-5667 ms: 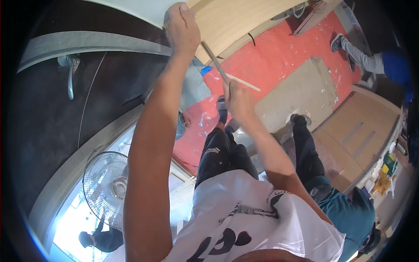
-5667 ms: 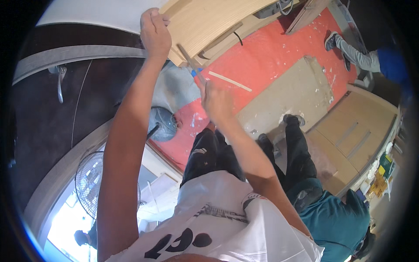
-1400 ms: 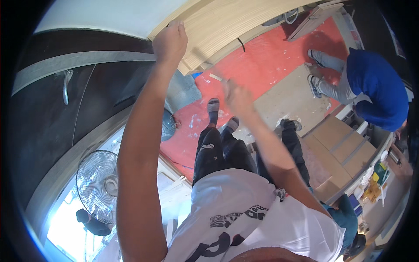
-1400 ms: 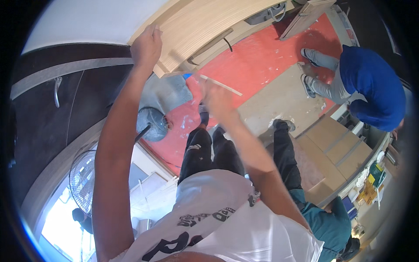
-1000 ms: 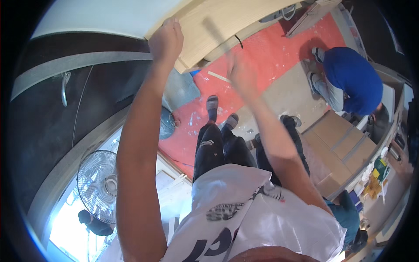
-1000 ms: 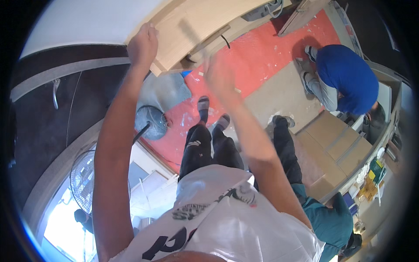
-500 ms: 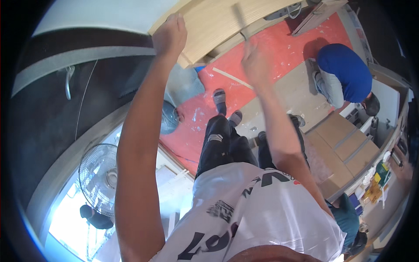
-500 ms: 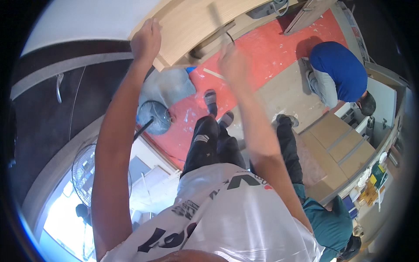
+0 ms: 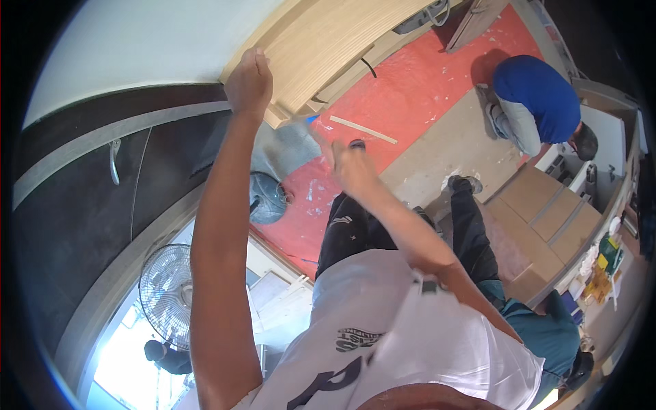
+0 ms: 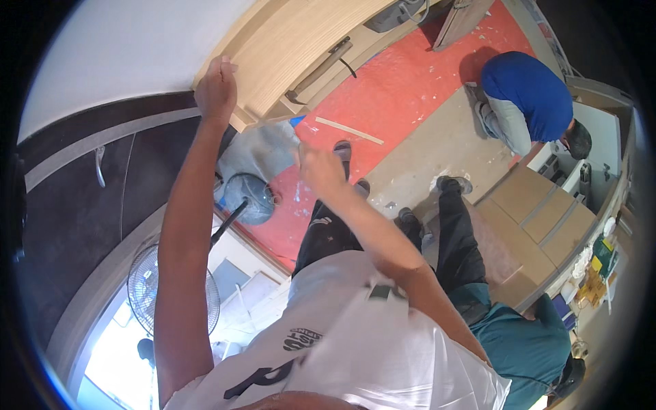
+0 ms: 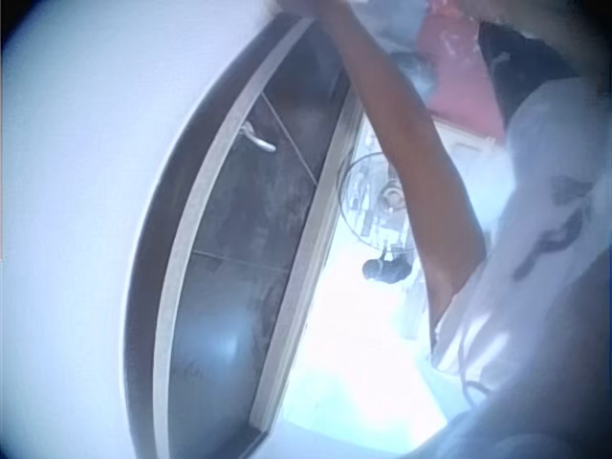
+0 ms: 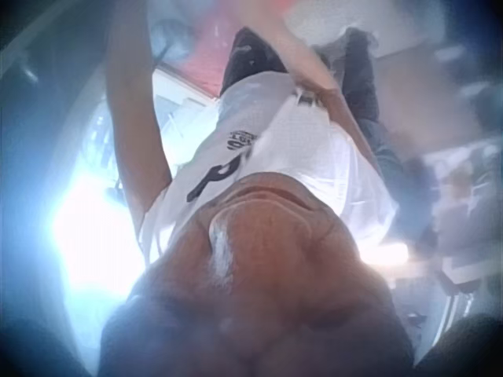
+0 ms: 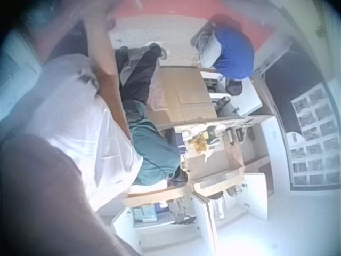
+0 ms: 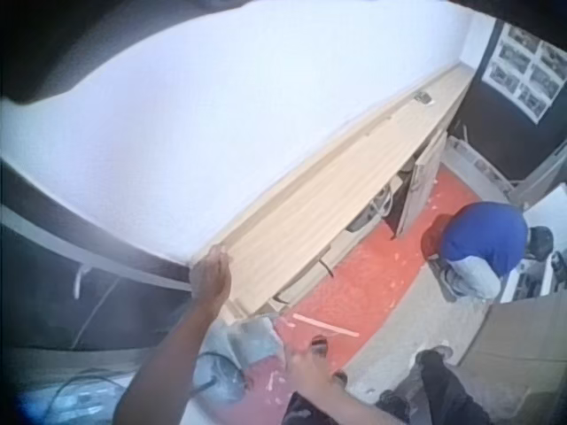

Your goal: The person uses a hammer to tap a wooden cabinet door into place, then uses a utility knife to trim excess material along the edges. The person adjusts the door alignment and continues hammering to secure it.

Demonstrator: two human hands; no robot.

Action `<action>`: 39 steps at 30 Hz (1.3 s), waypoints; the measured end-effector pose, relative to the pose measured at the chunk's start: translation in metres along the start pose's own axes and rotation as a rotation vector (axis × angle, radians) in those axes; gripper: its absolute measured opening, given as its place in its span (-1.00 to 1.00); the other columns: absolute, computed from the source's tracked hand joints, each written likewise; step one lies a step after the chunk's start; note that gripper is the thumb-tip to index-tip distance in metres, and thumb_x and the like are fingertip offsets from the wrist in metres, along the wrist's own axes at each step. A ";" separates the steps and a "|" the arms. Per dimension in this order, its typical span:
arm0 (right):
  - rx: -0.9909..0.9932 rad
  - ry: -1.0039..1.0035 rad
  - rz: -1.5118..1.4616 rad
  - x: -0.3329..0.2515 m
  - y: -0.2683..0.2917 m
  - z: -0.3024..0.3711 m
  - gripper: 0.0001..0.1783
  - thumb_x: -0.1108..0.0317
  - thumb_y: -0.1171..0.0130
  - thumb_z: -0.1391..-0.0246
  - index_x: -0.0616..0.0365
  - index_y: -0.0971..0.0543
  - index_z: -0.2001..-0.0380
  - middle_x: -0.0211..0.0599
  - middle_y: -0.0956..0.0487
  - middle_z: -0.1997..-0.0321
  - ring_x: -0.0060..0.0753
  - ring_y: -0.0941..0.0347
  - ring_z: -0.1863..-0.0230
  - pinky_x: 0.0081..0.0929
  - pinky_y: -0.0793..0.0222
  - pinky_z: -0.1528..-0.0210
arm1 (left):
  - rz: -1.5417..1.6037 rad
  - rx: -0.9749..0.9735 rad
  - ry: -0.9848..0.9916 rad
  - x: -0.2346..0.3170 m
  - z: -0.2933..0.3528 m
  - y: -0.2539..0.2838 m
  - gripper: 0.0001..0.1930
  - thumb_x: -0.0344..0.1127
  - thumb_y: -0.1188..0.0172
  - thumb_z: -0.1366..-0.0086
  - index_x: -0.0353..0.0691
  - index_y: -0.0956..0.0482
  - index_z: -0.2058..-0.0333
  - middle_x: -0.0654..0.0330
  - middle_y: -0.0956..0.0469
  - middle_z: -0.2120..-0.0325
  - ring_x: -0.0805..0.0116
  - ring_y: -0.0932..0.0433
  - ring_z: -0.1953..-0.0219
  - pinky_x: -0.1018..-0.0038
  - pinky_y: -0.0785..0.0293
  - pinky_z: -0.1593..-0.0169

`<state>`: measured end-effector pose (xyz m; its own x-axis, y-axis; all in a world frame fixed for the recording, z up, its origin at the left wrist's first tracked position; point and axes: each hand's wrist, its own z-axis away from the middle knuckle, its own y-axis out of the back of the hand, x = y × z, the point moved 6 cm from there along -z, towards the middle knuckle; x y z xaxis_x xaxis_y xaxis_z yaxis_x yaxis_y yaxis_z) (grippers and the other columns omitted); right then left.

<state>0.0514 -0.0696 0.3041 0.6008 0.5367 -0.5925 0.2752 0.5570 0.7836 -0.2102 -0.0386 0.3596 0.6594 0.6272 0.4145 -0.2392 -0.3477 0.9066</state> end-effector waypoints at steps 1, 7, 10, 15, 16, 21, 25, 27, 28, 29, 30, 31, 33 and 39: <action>-0.007 0.002 -0.011 -0.003 0.003 -0.006 -0.68 0.17 0.06 -0.30 0.22 -0.52 0.30 0.07 -0.62 0.38 0.17 -0.59 0.39 0.08 -0.48 0.40 | -0.002 0.014 -0.001 -0.003 0.000 0.003 -0.65 -0.05 0.15 -0.46 -0.09 -0.58 0.22 0.10 -0.67 0.44 -0.08 -0.64 0.33 0.05 -0.53 0.19; 0.374 -0.305 -0.249 0.132 0.114 -0.094 -0.67 0.19 0.06 -0.28 0.26 -0.52 0.28 0.14 -0.57 0.37 0.22 -0.53 0.24 -0.02 -0.38 0.24 | -0.071 -0.014 -0.230 0.010 -0.004 -0.011 -0.69 -0.07 0.00 -0.39 -0.17 -0.52 0.12 0.02 -0.63 0.19 -0.04 -0.61 0.15 0.06 -0.52 0.16; 0.468 -0.564 -0.337 0.187 0.152 -0.061 -0.61 0.12 -0.06 -0.22 0.29 -0.49 0.16 0.14 -0.55 0.40 0.24 -0.52 0.27 -0.02 -0.36 0.27 | -0.359 -0.202 -0.362 0.027 -0.004 -0.022 -0.55 -0.03 -0.10 -0.32 -0.19 -0.44 -0.04 -0.03 -0.49 -0.06 -0.08 -0.50 -0.04 0.02 -0.48 0.04; 0.277 -0.644 -0.103 0.241 0.109 0.123 -0.59 0.34 -0.12 -0.10 0.27 -0.48 -0.01 0.23 -0.57 0.24 0.28 -0.53 0.16 0.02 -0.39 0.17 | -0.317 -0.209 -0.447 0.093 0.073 -0.047 -0.30 0.04 -0.17 -0.27 -0.17 -0.25 -0.29 -0.12 -0.21 -0.30 -0.14 -0.16 -0.34 -0.03 -0.19 -0.30; 0.237 -0.667 -0.003 0.253 0.092 0.164 -0.65 0.36 -0.10 -0.10 0.28 -0.50 0.05 0.25 -0.58 0.22 0.31 -0.52 0.11 0.02 -0.42 0.13 | -0.312 -0.179 -0.389 0.102 0.085 -0.050 -0.27 0.04 -0.17 -0.27 -0.17 -0.21 -0.32 -0.13 -0.16 -0.33 -0.13 -0.08 -0.39 -0.03 -0.11 -0.34; 0.063 -1.139 -0.543 0.234 0.066 0.302 -0.76 0.30 -0.07 -0.24 0.28 -0.50 0.17 -0.15 -0.53 0.56 -0.21 -0.54 0.61 -0.31 -0.45 0.58 | -0.299 -0.043 -0.126 0.073 0.088 -0.082 -0.20 0.02 -0.18 -0.28 -0.23 -0.10 -0.37 -0.14 -0.09 -0.37 -0.19 0.04 -0.44 -0.07 0.04 -0.41; 0.120 -1.331 -0.817 0.212 0.077 0.353 -0.78 0.27 -0.01 -0.33 0.23 -0.49 0.23 -0.36 -0.44 0.63 -0.56 -0.38 0.74 -0.53 -0.29 0.74 | -0.425 -0.050 0.030 0.077 0.092 -0.076 -0.16 -0.04 -0.24 -0.23 -0.31 -0.09 -0.36 -0.23 -0.08 -0.36 -0.24 -0.01 -0.41 -0.09 0.04 -0.40; 0.011 -1.376 -0.784 0.225 0.080 0.360 -0.77 0.26 -0.01 -0.34 0.24 -0.49 0.22 -0.37 -0.45 0.63 -0.56 -0.36 0.75 -0.54 -0.28 0.74 | -0.379 0.065 0.118 0.049 0.087 -0.072 -0.13 -0.06 -0.28 -0.19 -0.34 -0.09 -0.35 -0.33 -0.07 -0.33 -0.30 -0.03 -0.39 -0.10 0.06 -0.40; 0.052 -1.369 -0.810 0.232 0.081 0.361 -0.77 0.27 -0.01 -0.34 0.24 -0.48 0.22 -0.38 -0.45 0.63 -0.56 -0.35 0.75 -0.54 -0.28 0.74 | -0.397 0.050 0.081 0.056 0.087 -0.071 -0.12 -0.06 -0.29 -0.19 -0.36 -0.09 -0.35 -0.34 -0.07 -0.33 -0.32 -0.02 -0.39 -0.10 0.07 -0.40; 0.091 -1.363 -0.836 0.239 0.082 0.363 -0.77 0.27 -0.02 -0.33 0.24 -0.48 0.23 -0.38 -0.45 0.63 -0.56 -0.35 0.75 -0.53 -0.27 0.74 | -0.417 0.034 0.045 0.063 0.089 -0.069 -0.12 -0.06 -0.29 -0.19 -0.38 -0.08 -0.35 -0.35 -0.06 -0.33 -0.33 -0.01 -0.39 -0.10 0.09 -0.41; 0.129 -1.358 -0.861 0.246 0.083 0.364 -0.78 0.27 -0.02 -0.33 0.24 -0.48 0.23 -0.39 -0.45 0.63 -0.56 -0.34 0.75 -0.53 -0.27 0.74 | -0.438 0.016 0.009 0.070 0.090 -0.068 -0.12 -0.07 -0.29 -0.18 -0.39 -0.08 -0.34 -0.36 -0.06 -0.33 -0.35 -0.01 -0.39 -0.11 0.10 -0.41; 0.129 -1.321 -0.857 0.251 0.081 0.361 -0.79 0.28 -0.03 -0.33 0.24 -0.47 0.23 -0.38 -0.45 0.63 -0.57 -0.34 0.75 -0.54 -0.28 0.75 | -0.441 0.030 0.033 0.074 0.088 -0.066 -0.10 -0.06 -0.29 -0.18 -0.41 -0.07 -0.34 -0.37 -0.05 -0.33 -0.35 0.01 -0.39 -0.11 0.11 -0.41; 0.150 -1.250 -0.823 0.270 0.086 0.347 -0.81 0.31 -0.04 -0.32 0.24 -0.46 0.24 -0.36 -0.45 0.61 -0.58 -0.33 0.74 -0.56 -0.28 0.75 | -0.419 0.053 0.089 0.091 0.084 -0.079 -0.08 -0.06 -0.29 -0.16 -0.44 -0.06 -0.34 -0.37 -0.03 -0.34 -0.36 0.03 -0.40 -0.12 0.13 -0.41; 0.086 -1.087 -1.113 0.276 0.160 0.257 -0.75 0.26 -0.01 -0.33 0.26 -0.52 0.19 -0.37 -0.48 0.54 -0.59 -0.36 0.67 -0.58 -0.35 0.64 | -0.308 0.071 -0.095 0.242 0.040 -0.139 -0.09 -0.06 -0.31 -0.12 -0.46 -0.12 -0.31 -0.32 -0.05 -0.35 -0.33 0.03 -0.41 -0.11 0.11 -0.41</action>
<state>0.4535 0.0046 0.3138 0.2963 -0.8280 -0.4760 0.9528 0.2906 0.0876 0.0107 0.1335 0.3308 0.7572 0.6440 0.1095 0.0295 -0.2012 0.9791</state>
